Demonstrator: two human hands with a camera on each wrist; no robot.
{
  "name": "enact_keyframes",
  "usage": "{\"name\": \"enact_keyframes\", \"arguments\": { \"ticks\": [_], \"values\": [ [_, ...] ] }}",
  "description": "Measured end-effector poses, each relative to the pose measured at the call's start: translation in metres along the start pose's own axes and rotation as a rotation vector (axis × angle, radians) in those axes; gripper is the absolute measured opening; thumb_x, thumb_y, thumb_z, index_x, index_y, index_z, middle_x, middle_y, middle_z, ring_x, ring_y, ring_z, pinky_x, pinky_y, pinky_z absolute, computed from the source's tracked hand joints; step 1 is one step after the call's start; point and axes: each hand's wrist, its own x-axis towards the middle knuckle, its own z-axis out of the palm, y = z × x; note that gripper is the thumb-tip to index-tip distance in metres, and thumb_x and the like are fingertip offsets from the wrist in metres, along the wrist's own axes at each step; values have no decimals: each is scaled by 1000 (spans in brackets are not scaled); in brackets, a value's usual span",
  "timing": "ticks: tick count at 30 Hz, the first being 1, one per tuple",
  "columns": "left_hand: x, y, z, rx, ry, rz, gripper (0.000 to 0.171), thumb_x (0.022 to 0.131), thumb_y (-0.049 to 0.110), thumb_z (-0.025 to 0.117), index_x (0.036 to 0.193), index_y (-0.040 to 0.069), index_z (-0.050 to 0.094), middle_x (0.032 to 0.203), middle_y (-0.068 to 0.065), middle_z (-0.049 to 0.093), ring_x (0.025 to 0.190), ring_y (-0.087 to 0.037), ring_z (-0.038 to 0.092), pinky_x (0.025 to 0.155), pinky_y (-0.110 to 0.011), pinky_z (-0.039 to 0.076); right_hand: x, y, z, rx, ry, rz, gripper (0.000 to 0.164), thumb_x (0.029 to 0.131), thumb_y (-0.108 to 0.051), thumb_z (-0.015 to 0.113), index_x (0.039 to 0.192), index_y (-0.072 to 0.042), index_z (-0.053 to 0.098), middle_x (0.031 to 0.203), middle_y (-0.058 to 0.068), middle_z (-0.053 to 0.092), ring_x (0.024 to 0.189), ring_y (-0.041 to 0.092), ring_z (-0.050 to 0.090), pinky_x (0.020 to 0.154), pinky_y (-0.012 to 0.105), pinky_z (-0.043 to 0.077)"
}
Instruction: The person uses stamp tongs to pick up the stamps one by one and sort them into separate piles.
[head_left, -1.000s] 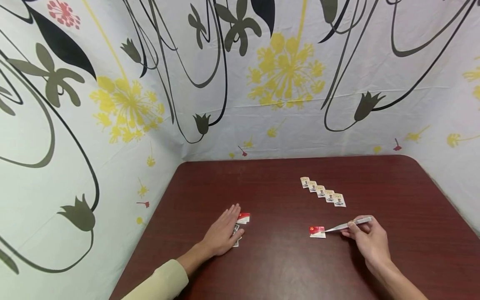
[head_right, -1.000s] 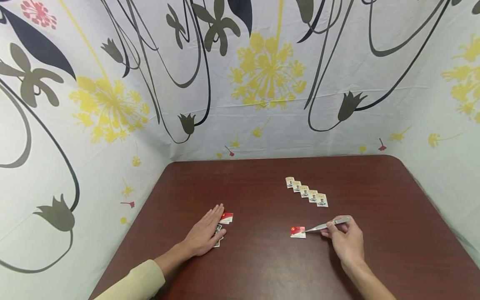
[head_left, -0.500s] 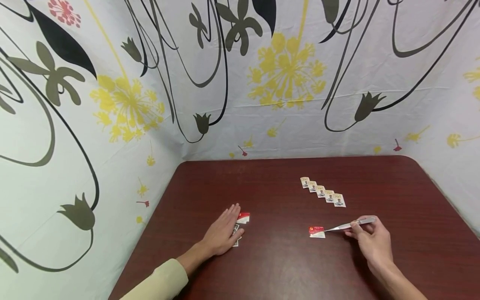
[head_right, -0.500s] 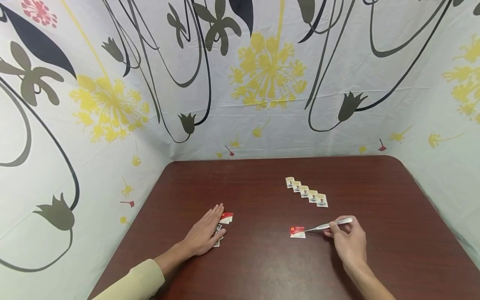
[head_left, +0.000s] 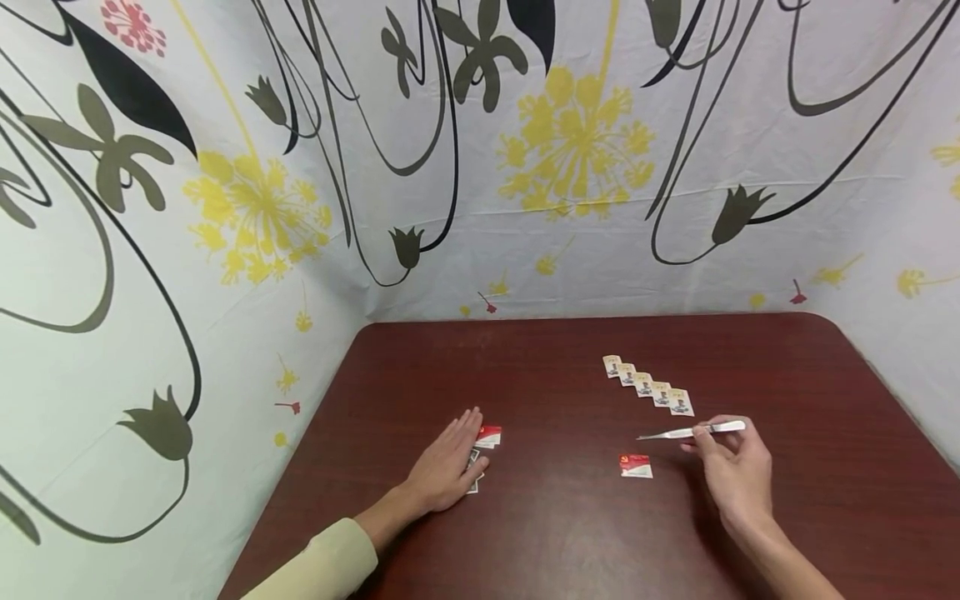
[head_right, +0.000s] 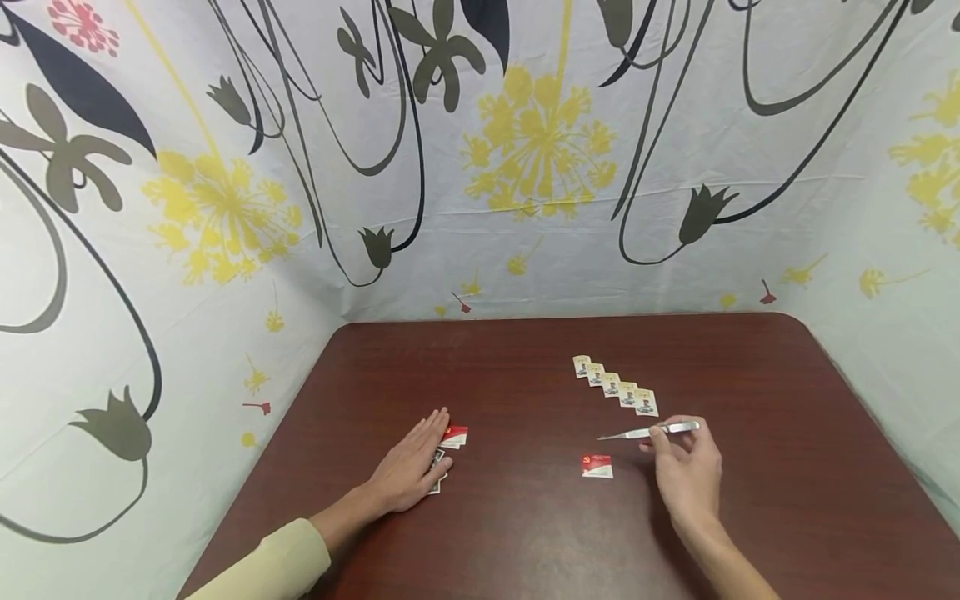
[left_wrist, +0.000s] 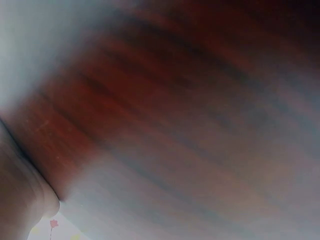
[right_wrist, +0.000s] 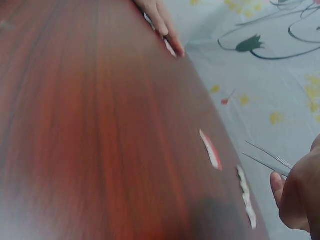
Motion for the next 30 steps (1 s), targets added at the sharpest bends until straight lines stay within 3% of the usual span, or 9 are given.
{"name": "enact_keyframes", "arguments": {
  "ticks": [6,13,21,30],
  "values": [
    [-1,0,0,4,30,28,70,114,41,38,167,-2,21,175,-15,21,162,-24,18,131,-38,17,-7,0,36,21,-104,24,22,101,9,62,119,11,50,94,-3,68,71,5,74,73,23,63],
    [1,-2,-4,-13,85,83,66,114,34,41,166,-4,25,173,-18,27,160,-29,24,130,-43,22,-15,-2,84,21,-209,64,17,102,9,61,116,10,51,96,8,66,78,10,74,77,29,65],
    [-7,4,-13,-97,80,56,72,111,35,53,166,-2,26,173,-17,28,161,-25,23,130,-43,23,-23,8,121,70,-267,117,15,102,11,60,112,10,49,93,11,67,77,12,74,75,29,65],
    [-21,17,-8,-175,177,84,69,106,22,64,163,-4,34,167,-19,39,155,-33,37,124,-51,34,-23,25,155,101,-300,167,15,100,11,61,110,9,49,92,14,65,71,16,74,71,32,66]
  ]
}}
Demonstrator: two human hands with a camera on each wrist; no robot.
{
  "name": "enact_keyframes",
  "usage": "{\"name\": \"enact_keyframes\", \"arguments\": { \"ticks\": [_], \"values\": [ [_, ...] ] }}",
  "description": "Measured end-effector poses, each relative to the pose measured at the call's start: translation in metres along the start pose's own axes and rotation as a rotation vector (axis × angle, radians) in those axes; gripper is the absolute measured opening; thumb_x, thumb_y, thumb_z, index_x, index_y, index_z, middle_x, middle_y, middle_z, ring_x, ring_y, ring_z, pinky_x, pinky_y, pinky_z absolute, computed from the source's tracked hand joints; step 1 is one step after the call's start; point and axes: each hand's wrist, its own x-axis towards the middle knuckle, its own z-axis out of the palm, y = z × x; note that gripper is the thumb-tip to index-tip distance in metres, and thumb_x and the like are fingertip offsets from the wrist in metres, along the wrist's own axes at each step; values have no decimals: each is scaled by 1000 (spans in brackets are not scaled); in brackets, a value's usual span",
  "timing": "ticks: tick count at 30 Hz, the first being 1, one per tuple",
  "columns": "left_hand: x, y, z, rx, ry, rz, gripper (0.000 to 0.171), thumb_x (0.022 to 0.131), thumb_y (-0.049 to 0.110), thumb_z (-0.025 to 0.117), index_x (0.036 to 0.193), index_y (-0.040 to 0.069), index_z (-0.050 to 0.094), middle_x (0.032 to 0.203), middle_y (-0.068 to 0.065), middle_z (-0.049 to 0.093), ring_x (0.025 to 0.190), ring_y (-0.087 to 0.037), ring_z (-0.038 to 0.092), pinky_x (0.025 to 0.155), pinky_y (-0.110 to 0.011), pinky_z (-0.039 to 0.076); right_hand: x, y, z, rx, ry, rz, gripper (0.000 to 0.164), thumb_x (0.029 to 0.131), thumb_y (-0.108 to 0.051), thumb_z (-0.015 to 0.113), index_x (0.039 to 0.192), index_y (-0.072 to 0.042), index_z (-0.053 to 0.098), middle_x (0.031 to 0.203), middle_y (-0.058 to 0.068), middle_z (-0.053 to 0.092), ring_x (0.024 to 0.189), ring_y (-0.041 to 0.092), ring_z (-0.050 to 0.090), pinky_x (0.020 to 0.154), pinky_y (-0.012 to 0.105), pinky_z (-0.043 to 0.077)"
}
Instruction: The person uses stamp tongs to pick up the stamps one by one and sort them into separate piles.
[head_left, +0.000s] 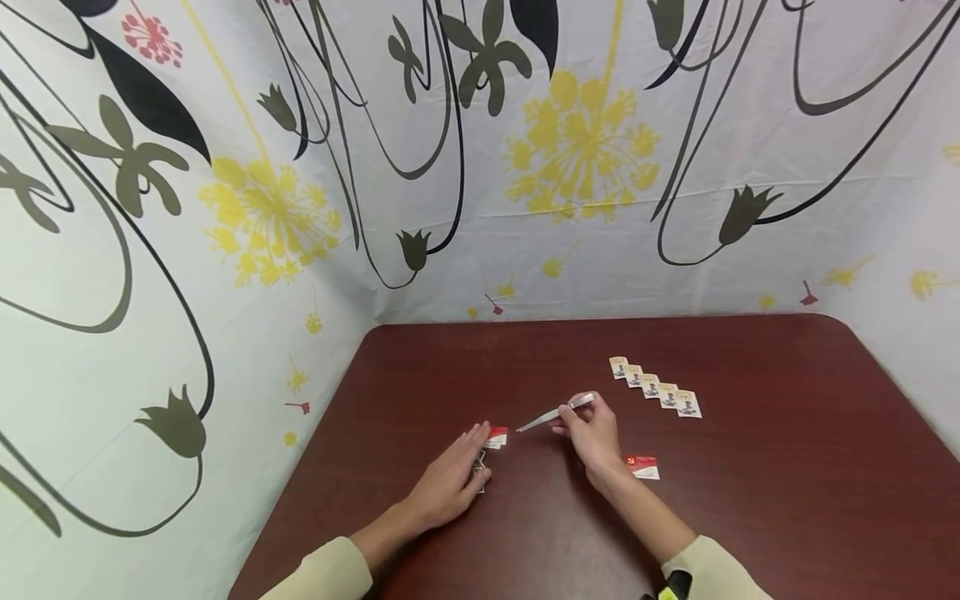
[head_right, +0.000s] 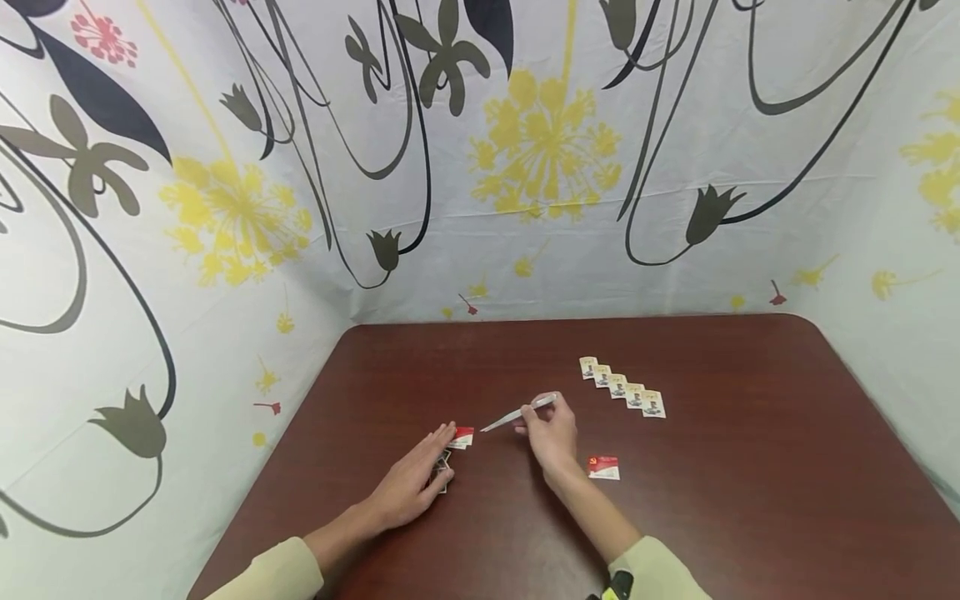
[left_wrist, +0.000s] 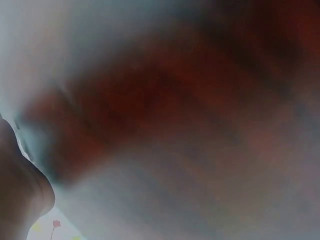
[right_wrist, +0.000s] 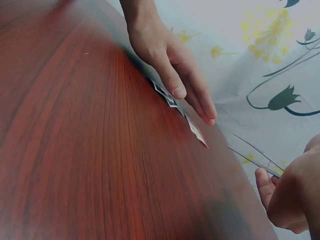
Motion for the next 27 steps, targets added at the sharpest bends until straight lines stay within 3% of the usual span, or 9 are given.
{"name": "enact_keyframes", "arguments": {
  "ticks": [11,19,27],
  "values": [
    [-7,-4,9,-111,148,-28,64,99,11,69,159,2,47,159,-15,52,146,-37,49,116,-61,42,8,17,15,-54,8,50,11,101,9,61,106,6,52,95,20,67,72,23,75,70,33,66],
    [-7,-1,7,-111,127,-54,67,97,10,70,160,4,46,158,-16,53,145,-36,51,117,-59,43,9,20,18,-78,24,43,12,101,9,62,107,7,52,94,20,67,72,23,76,69,33,66],
    [-8,-1,9,-58,118,-34,67,98,14,72,159,1,46,157,-18,53,145,-33,51,118,-55,43,9,23,22,-138,43,26,12,101,7,64,106,5,53,95,20,69,74,23,77,68,33,65]
  ]
}}
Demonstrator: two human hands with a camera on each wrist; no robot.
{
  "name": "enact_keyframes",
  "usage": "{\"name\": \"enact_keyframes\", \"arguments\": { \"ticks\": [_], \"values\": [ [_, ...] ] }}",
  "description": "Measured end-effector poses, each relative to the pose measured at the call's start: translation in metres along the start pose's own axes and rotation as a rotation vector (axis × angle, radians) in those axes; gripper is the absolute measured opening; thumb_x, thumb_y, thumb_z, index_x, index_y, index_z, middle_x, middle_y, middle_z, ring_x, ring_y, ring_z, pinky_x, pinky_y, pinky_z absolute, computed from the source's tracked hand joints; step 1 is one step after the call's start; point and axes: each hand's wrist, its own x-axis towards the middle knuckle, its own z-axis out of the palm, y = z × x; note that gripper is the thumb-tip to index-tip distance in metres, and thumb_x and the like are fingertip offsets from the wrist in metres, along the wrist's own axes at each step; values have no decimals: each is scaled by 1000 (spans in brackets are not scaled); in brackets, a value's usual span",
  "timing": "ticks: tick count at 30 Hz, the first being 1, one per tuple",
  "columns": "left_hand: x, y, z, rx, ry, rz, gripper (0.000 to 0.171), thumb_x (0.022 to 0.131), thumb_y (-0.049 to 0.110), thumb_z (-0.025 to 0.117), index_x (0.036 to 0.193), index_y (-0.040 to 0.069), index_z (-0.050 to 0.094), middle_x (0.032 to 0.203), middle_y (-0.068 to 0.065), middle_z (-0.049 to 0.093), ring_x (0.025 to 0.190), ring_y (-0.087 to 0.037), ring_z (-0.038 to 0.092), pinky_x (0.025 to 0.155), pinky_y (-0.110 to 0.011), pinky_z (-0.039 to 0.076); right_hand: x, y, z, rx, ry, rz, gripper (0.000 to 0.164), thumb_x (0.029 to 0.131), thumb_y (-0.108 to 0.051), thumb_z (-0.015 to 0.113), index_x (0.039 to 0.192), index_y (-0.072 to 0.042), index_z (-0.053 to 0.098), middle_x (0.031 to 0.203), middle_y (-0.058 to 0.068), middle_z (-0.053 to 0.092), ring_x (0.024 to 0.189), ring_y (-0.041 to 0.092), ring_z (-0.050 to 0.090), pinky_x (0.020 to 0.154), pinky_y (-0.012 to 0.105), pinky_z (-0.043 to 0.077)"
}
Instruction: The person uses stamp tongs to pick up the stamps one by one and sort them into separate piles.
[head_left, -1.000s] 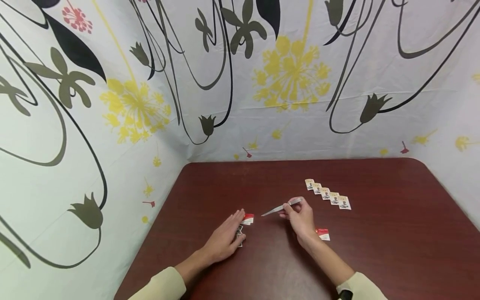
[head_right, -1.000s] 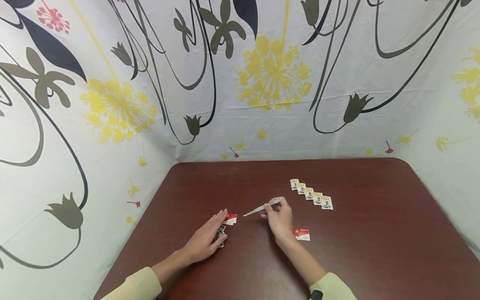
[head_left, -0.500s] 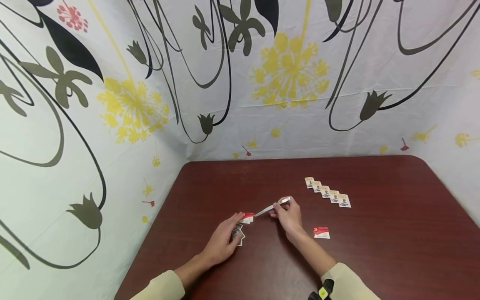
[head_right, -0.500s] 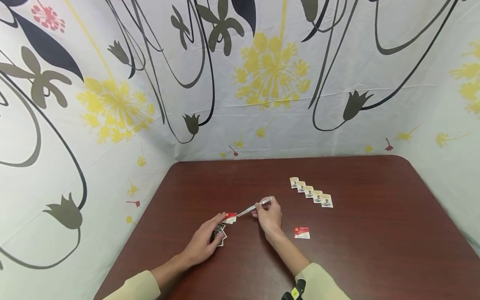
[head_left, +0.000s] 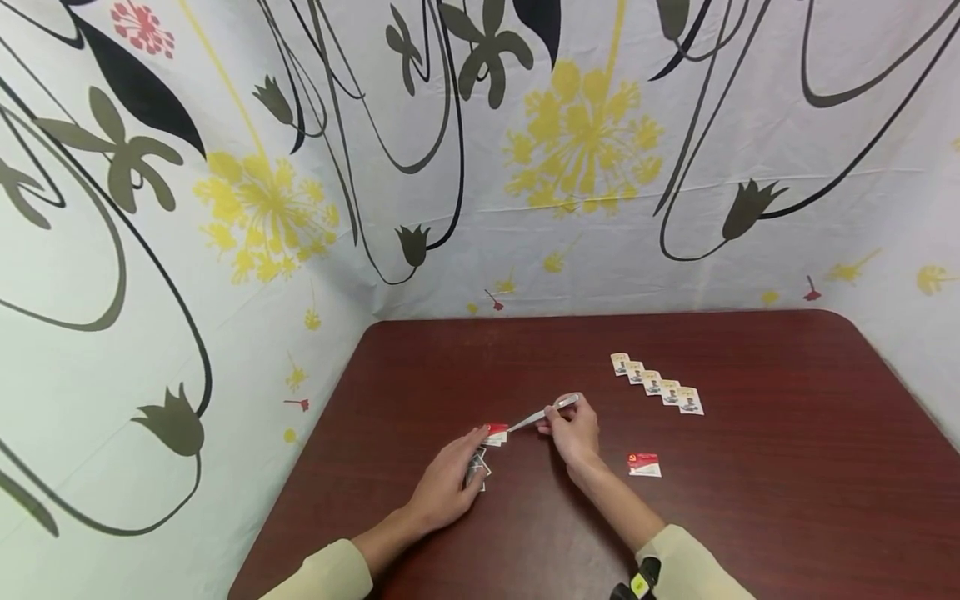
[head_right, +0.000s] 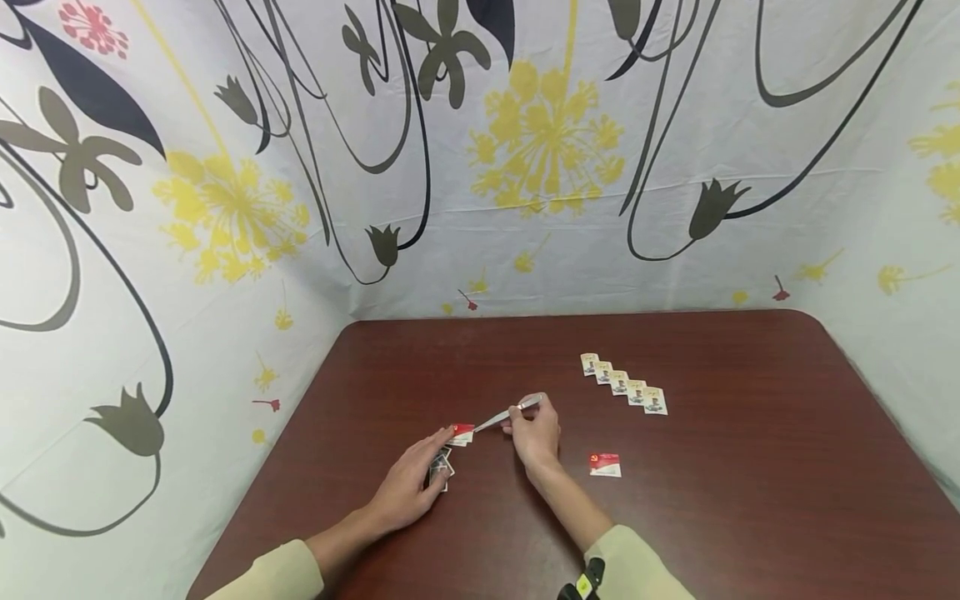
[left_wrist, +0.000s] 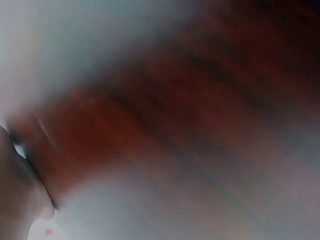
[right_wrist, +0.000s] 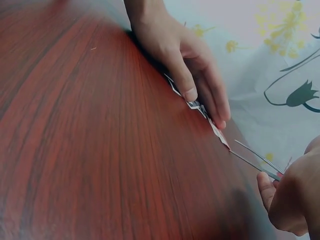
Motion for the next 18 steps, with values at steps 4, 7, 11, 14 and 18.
{"name": "enact_keyframes", "arguments": {
  "ticks": [4,7,11,14,18],
  "values": [
    [-1,0,2,34,10,7,67,98,15,72,158,1,46,157,-17,53,144,-33,53,116,-54,44,0,2,2,1,-1,4,12,101,7,63,108,6,53,96,21,70,76,26,77,69,33,66],
    [0,-1,4,41,17,14,66,98,15,71,158,0,46,157,-17,53,144,-33,53,116,-54,45,0,3,4,13,-2,7,13,101,8,63,109,8,53,98,23,70,76,27,77,69,34,66],
    [0,-1,3,25,2,5,66,100,15,69,159,1,45,159,-16,52,145,-32,51,117,-55,43,1,5,6,-8,7,-4,12,101,8,63,108,7,53,98,25,70,76,28,78,69,35,66],
    [1,1,1,18,-22,-21,65,101,17,67,161,3,44,161,-15,50,147,-30,49,120,-53,41,2,6,7,-34,17,-10,11,101,8,63,106,6,54,99,26,70,77,31,78,70,35,66],
    [1,2,0,25,-29,-28,66,100,17,69,160,3,45,159,-17,52,147,-31,50,119,-53,42,3,8,8,-49,31,-8,11,101,8,64,104,4,54,99,26,71,77,32,79,71,36,66]
  ]
}}
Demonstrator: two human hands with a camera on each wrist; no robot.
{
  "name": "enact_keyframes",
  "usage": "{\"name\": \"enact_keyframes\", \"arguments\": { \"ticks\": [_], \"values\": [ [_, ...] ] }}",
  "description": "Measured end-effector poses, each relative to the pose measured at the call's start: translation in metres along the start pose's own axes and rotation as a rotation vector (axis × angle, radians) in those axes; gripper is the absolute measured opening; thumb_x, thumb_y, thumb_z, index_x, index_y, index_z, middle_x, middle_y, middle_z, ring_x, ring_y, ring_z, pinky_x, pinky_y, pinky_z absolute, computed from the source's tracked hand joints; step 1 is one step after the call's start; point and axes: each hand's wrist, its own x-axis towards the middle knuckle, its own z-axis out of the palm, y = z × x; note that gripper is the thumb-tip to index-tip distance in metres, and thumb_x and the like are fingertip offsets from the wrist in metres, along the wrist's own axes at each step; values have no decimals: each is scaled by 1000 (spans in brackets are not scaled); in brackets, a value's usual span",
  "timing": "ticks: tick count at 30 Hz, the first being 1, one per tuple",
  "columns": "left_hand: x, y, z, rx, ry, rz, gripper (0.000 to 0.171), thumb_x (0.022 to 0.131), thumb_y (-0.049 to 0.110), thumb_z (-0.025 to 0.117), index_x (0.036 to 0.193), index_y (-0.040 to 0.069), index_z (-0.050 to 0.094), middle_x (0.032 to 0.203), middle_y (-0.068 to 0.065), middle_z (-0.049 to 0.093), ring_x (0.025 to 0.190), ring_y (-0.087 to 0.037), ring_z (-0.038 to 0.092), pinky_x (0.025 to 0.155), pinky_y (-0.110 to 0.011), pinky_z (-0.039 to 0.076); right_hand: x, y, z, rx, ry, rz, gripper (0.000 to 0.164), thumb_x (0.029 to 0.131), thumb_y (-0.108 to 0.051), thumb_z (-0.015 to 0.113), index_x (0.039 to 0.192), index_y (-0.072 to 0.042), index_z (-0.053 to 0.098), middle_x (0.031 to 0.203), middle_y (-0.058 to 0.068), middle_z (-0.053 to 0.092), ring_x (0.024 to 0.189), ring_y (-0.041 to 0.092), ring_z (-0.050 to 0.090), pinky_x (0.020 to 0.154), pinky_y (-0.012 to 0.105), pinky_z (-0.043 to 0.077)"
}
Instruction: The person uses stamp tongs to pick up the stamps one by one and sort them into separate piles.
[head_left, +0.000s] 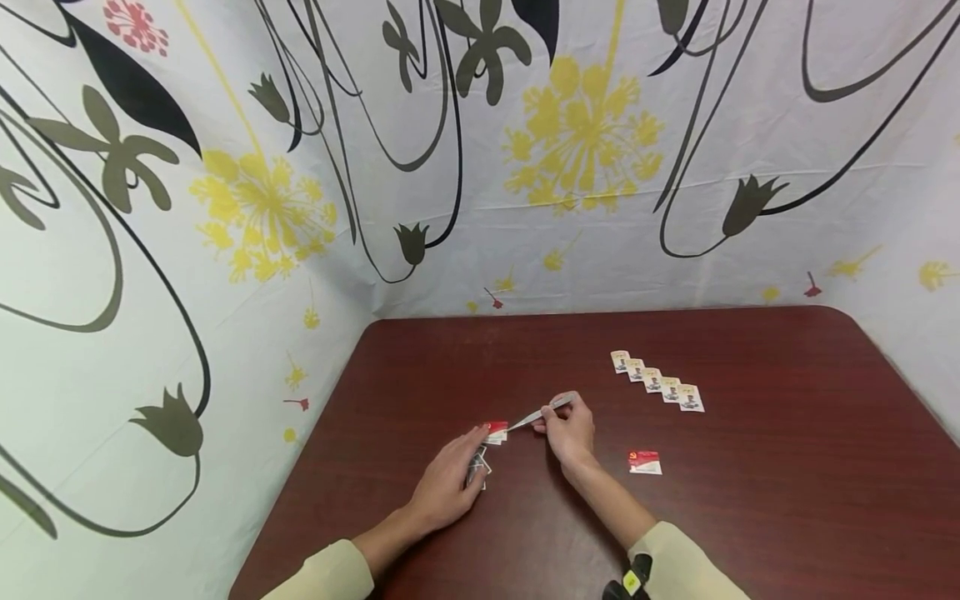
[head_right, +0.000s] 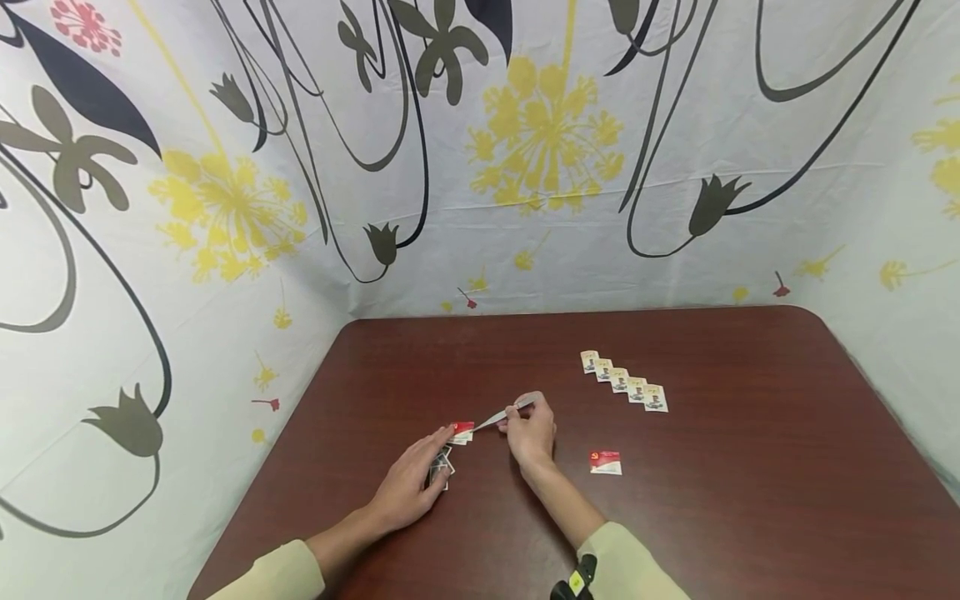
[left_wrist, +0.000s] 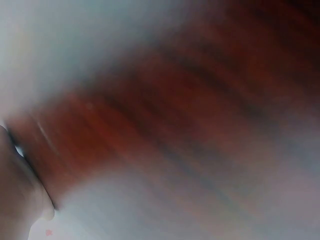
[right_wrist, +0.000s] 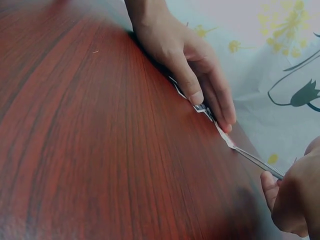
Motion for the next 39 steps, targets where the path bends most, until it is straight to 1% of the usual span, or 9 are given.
{"name": "enact_keyframes", "arguments": {
  "ticks": [4,8,14,17,20,25,36,39],
  "values": [
    [0,1,0,8,21,22,67,98,14,71,159,1,46,156,-19,54,144,-34,52,117,-55,44,0,0,0,-9,15,-7,12,100,8,65,103,3,54,98,25,72,76,32,79,70,36,66],
    [0,0,2,20,43,40,68,96,13,72,158,1,47,155,-19,55,143,-35,54,115,-56,45,1,0,-1,-5,25,-12,12,99,9,65,102,4,54,96,25,72,74,31,79,70,36,66],
    [-1,-1,3,28,34,41,66,97,13,71,157,-1,47,157,-17,54,145,-32,52,117,-54,44,3,-1,-7,26,49,-30,13,98,11,64,100,4,54,95,27,72,69,27,77,67,35,66],
    [-1,0,4,43,45,51,65,97,14,70,156,-2,48,157,-16,54,144,-33,53,116,-54,45,4,-3,-11,40,52,-41,13,98,12,64,100,5,53,94,28,71,67,25,77,67,35,66],
    [0,0,4,54,54,57,64,97,14,70,155,-3,49,156,-16,55,143,-34,54,114,-54,46,5,-5,-16,44,46,-42,12,98,12,63,101,5,53,94,26,71,66,21,75,67,34,66],
    [-1,0,3,56,41,48,64,99,15,69,156,-3,48,157,-16,54,144,-33,53,115,-54,46,3,-11,-25,74,37,-42,11,99,13,62,103,8,52,95,25,69,64,15,73,67,32,65],
    [-1,0,3,37,20,35,63,101,16,67,158,-2,46,159,-15,52,146,-33,50,118,-54,43,-2,-26,-55,160,-7,-33,13,100,15,59,107,10,48,90,17,66,67,14,73,70,30,65],
    [-1,0,3,31,26,36,63,100,16,67,157,-2,46,158,-16,53,146,-34,51,118,-55,43,-4,-31,-65,157,-19,-28,14,100,15,59,108,10,48,89,13,65,69,14,73,71,29,65]
  ]
}}
